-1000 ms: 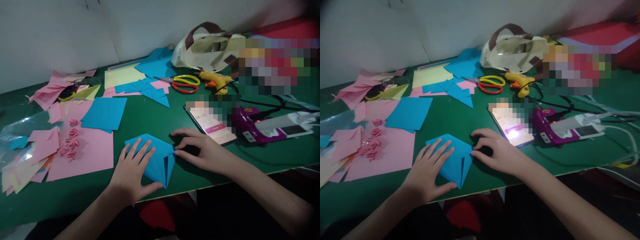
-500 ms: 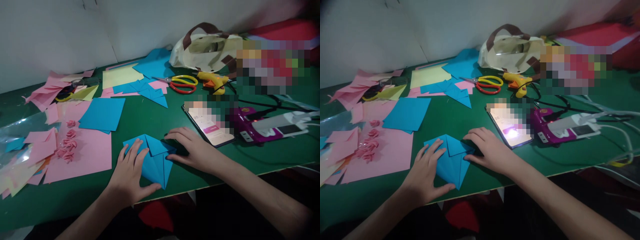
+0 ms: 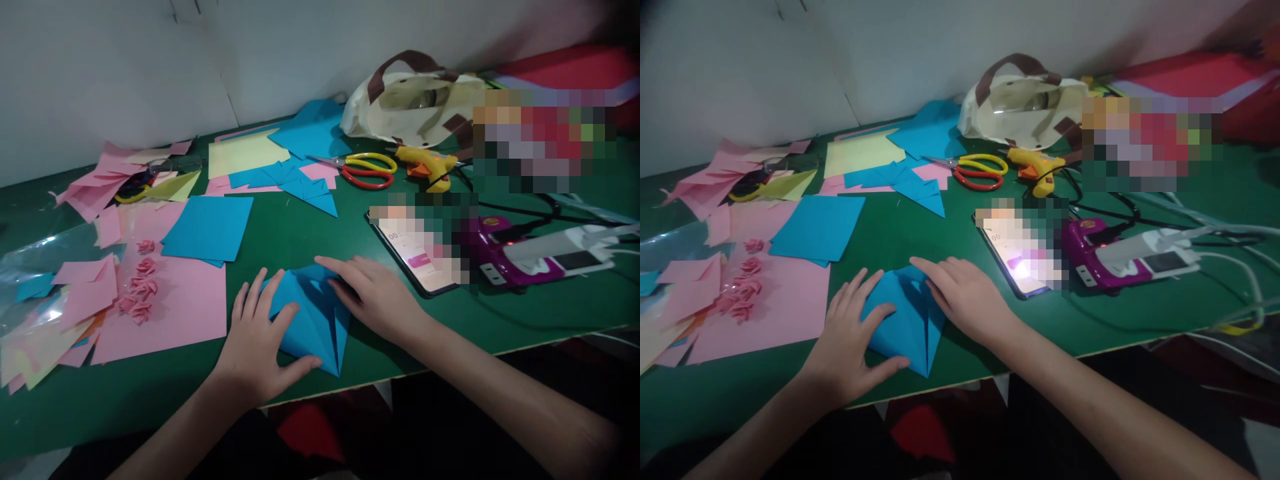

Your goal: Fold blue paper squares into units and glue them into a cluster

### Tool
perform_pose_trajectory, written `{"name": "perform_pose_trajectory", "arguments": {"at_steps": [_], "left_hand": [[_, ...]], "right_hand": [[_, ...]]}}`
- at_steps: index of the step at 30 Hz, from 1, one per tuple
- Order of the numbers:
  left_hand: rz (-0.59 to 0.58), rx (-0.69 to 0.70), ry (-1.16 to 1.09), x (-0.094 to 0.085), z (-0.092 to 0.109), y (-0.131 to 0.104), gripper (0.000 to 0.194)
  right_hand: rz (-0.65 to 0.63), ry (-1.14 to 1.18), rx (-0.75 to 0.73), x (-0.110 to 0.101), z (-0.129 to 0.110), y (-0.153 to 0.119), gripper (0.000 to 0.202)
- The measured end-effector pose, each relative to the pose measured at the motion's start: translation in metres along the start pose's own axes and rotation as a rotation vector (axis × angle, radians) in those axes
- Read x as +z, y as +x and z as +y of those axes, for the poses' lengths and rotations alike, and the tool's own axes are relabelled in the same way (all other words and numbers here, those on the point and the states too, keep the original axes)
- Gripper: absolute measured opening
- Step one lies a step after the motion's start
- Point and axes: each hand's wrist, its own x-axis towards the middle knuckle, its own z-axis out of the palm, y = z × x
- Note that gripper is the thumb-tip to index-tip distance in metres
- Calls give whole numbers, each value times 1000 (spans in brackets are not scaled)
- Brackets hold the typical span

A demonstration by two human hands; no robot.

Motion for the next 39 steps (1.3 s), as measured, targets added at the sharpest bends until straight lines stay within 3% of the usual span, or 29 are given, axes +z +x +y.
{"name": "perform_pose_trajectory", "arguments": {"at_steps": [3, 5, 8, 11, 16, 20, 24, 28, 32, 39], "left_hand": [[21, -15, 20, 1, -3, 0, 58], [36, -48, 48, 1, -4, -1, 62], [55, -132, 73, 3, -2, -3, 59], [92, -179, 48, 5, 0, -4, 46], [165, -163, -36, 4, 0, -4, 30], [132, -131, -157, 2, -6, -2, 21], [166, -168, -216, -1, -16, 1, 28], [120, -136, -221, -6, -25, 5, 30], [117, -74, -239, -9, -30, 8, 23], [73, -62, -216, -10, -38, 10, 21]], "right_hand": [[161, 60, -20, -4, -4, 3, 31], [219, 95, -113, -7, -7, 3, 21], [122, 79, -412, -9, -13, 2, 12], [-53, 60, -566, -4, -16, 0, 29], [-244, 57, -395, 2, -15, 0, 47], [-211, 19, -333, -2, -11, 1, 40], [-160, -51, -439, -3, -8, 2, 29], [-93, -64, -523, -1, -9, 2, 21], [-77, -14, -457, 1, -10, 3, 20], [-183, 106, -328, -4, -10, 5, 18]]}}
